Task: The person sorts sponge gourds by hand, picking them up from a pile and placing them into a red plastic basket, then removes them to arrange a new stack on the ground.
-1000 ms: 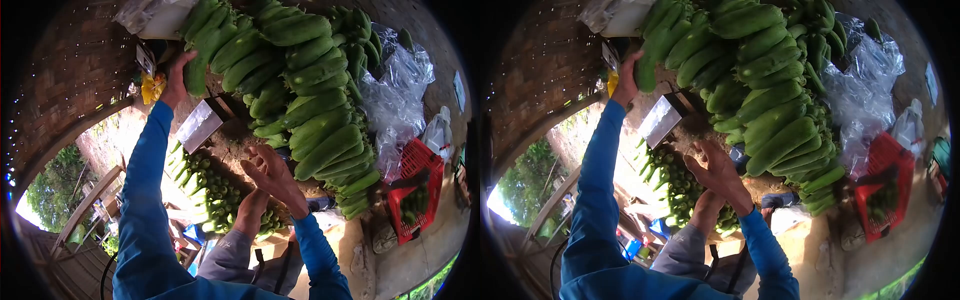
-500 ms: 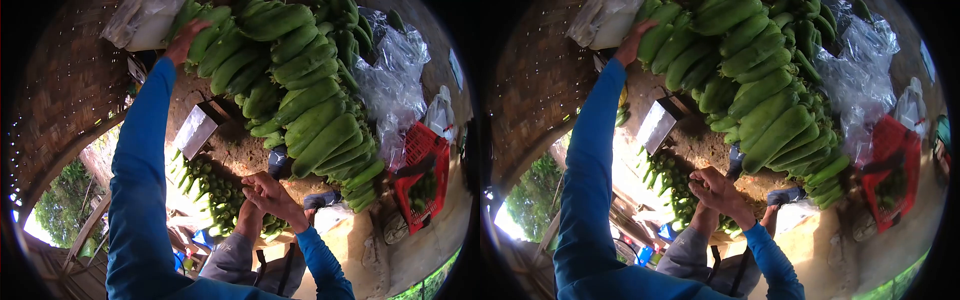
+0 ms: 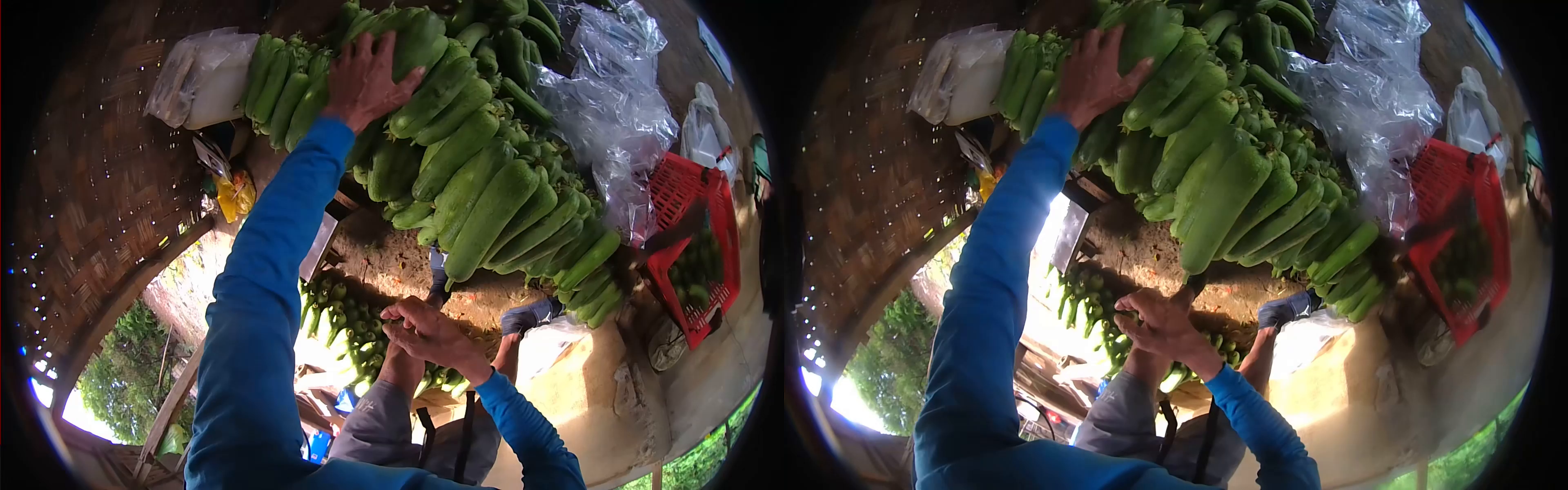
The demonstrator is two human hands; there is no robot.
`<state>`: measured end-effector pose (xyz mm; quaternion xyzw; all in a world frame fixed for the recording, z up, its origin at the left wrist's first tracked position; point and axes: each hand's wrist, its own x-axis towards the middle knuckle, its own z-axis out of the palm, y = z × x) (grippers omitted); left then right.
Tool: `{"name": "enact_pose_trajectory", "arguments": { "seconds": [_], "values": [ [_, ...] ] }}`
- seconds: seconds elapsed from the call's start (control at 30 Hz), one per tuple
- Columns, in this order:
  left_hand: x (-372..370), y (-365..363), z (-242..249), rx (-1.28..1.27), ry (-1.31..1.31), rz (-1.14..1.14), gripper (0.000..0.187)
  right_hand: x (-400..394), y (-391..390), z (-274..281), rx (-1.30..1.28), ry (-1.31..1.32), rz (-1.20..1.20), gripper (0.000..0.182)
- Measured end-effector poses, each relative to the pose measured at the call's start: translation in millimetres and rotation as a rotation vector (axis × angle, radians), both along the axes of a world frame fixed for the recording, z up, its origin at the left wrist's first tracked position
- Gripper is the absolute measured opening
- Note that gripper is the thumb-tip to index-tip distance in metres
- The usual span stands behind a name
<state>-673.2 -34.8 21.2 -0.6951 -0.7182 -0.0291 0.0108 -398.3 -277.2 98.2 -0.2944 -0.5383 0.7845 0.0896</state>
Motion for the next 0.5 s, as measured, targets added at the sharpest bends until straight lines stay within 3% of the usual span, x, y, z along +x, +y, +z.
{"name": "enact_pose_trajectory", "arguments": {
  "seconds": [0.1,0.17,0.23,0.27,0.33,0.4,0.5],
  "values": [
    [-13.8,-2.7,-7.3,0.006,-0.216,0.030,0.078,17.6,-4.7,5.0,-0.009,-0.050,0.014,0.034],
    [-15.3,-7.0,7.2,0.030,-0.260,0.022,0.070,31.4,-5.6,8.3,-0.053,-0.072,0.011,0.034],
    [-8.2,-10.6,25.2,0.161,-0.555,0.154,0.052,47.9,-7.4,8.4,-0.093,-0.091,0.007,0.035],
    [2.9,-15.2,32.2,0.156,-0.549,0.142,0.052,57.4,-11.9,7.6,-0.154,-0.112,0.007,0.034],
    [37.3,-23.4,56.8,0.294,-0.623,0.149,0.031,76.5,-24.9,2.1,-0.212,-0.122,-0.003,0.032],
    [99.3,-35.8,81.9,0.157,-0.606,0.049,0.018,97.7,-47.0,-10.0,-0.124,-0.135,-0.074,0.025],
    [221.8,-47.5,92.6,0.153,-0.779,-0.387,0.015,131.1,-77.6,-25.3,0.031,-0.006,-0.323,0.022]
  ]
}}
